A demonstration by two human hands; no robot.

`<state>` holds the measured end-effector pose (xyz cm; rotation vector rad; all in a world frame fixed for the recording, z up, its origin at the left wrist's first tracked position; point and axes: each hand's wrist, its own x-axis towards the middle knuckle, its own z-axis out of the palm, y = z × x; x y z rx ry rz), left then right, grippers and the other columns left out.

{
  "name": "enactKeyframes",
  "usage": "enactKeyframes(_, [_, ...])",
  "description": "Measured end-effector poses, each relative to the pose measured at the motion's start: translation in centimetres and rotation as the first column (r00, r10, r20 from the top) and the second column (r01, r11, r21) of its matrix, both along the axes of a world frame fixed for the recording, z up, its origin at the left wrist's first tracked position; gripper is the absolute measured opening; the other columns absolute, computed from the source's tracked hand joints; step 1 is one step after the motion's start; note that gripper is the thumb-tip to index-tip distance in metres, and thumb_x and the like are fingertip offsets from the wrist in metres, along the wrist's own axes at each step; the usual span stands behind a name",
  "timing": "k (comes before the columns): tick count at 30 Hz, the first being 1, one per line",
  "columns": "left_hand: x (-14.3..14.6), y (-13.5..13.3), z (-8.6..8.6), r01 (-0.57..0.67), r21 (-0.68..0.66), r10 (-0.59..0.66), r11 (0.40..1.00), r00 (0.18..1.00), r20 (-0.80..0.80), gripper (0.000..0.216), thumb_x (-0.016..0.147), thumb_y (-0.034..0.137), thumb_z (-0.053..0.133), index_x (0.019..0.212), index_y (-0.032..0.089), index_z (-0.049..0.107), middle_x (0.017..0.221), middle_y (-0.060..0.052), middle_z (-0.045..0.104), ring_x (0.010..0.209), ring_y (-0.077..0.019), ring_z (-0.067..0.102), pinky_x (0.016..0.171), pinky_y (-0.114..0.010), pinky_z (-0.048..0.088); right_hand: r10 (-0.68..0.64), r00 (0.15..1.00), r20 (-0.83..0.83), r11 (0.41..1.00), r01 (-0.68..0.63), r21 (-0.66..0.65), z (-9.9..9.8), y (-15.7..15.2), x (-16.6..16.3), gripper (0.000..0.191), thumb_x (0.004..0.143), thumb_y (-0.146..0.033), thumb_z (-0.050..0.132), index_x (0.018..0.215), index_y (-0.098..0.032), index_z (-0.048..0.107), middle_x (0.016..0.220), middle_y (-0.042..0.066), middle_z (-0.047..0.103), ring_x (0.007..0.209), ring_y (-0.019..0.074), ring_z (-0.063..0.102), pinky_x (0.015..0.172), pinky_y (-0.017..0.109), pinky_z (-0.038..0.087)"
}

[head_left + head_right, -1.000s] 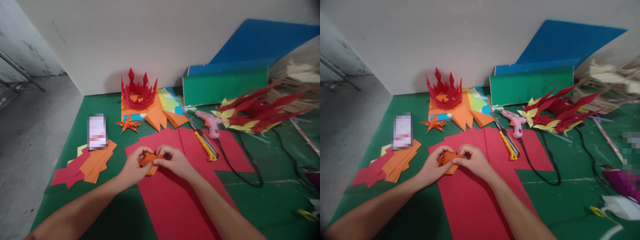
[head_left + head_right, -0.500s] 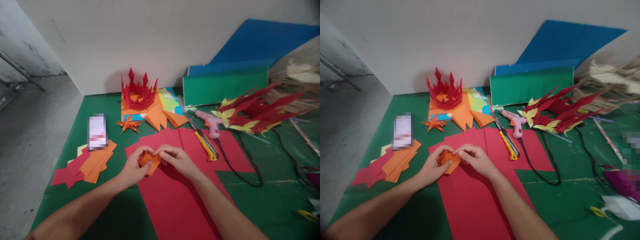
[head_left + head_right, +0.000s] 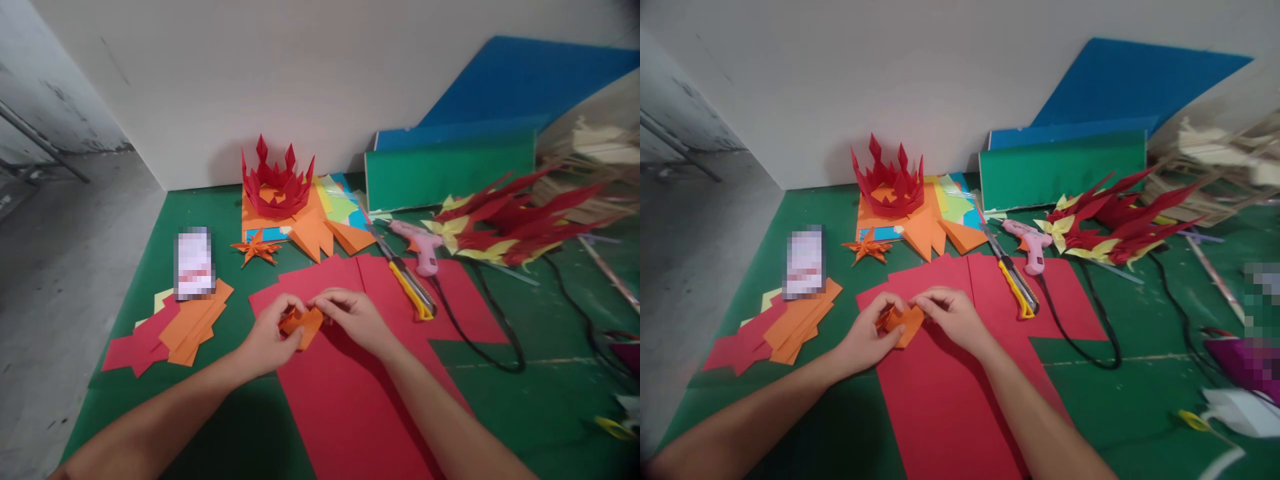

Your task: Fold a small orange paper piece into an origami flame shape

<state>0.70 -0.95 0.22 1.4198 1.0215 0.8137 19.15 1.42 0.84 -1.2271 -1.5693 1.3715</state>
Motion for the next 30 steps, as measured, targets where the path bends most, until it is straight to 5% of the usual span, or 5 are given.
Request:
enactKeyframes(9, [0.4,0.2,0.1,-0.105,0.072,0.112,0.992,0.988,-0.102,0.013,0.077,0.023,0.061,0.075,0.019,0.049,0.075,0.000,0.056,0.078,-0.0153,0.055,0.074,-0.028,0.043,-0.100,0.972,0.212,0.945,0.026,0.327,-0.1,-1.0,-1.3,0.020,0.088,-0.026,0.052,0.079,-0.023,0.068,0.078,0.004,0.071,0.075,0.0190,0.064,0.071,0.032,0.048])
enactKeyframes(15, [0.5,0.3,0.3,-0.148,0.049,0.152,0.988,0.983,-0.106,0.010,0.076,0.019,0.060,0.076,0.019,0.050,0.076,0.001,0.058,0.076,-0.0145,0.055,0.071,-0.027,0.044,-0.192,0.943,0.274,0.901,0.059,0.430,0.0,-1.6,-1.8,0.018,0.090,-0.026,0.050,0.083,-0.024,0.067,0.081,0.005,0.071,0.077,0.0204,0.064,0.073,0.034,0.048])
enactKeyframes(24, [0.4,0.2,0.3,-0.132,0.007,0.133,0.991,0.988,-0.084,0.011,0.072,0.017,0.063,0.074,0.019,0.052,0.075,0.001,0.058,0.075,-0.0155,0.055,0.072,-0.028,0.044,-0.307,0.934,0.183,0.916,0.237,0.325,0.0,-1.8,-1.9,0.021,0.090,-0.033,0.049,0.078,-0.022,0.063,0.075,0.004,0.068,0.072,0.0183,0.062,0.067,0.029,0.046])
enactKeyframes(30, [0.5,0.5,-0.2,-0.210,-0.024,0.211,0.977,0.975,0.067,0.017,0.070,0.018,0.063,0.084,0.019,0.053,0.083,-0.001,0.058,0.081,-0.0156,0.057,0.076,-0.029,0.046,-0.159,0.986,0.058,0.983,0.153,0.097,0.0,-1.1,-1.3,0.028,0.089,-0.042,0.049,0.085,-0.020,0.066,0.072,0.003,0.063,0.056,0.0131,0.054,0.053,0.026,0.043])
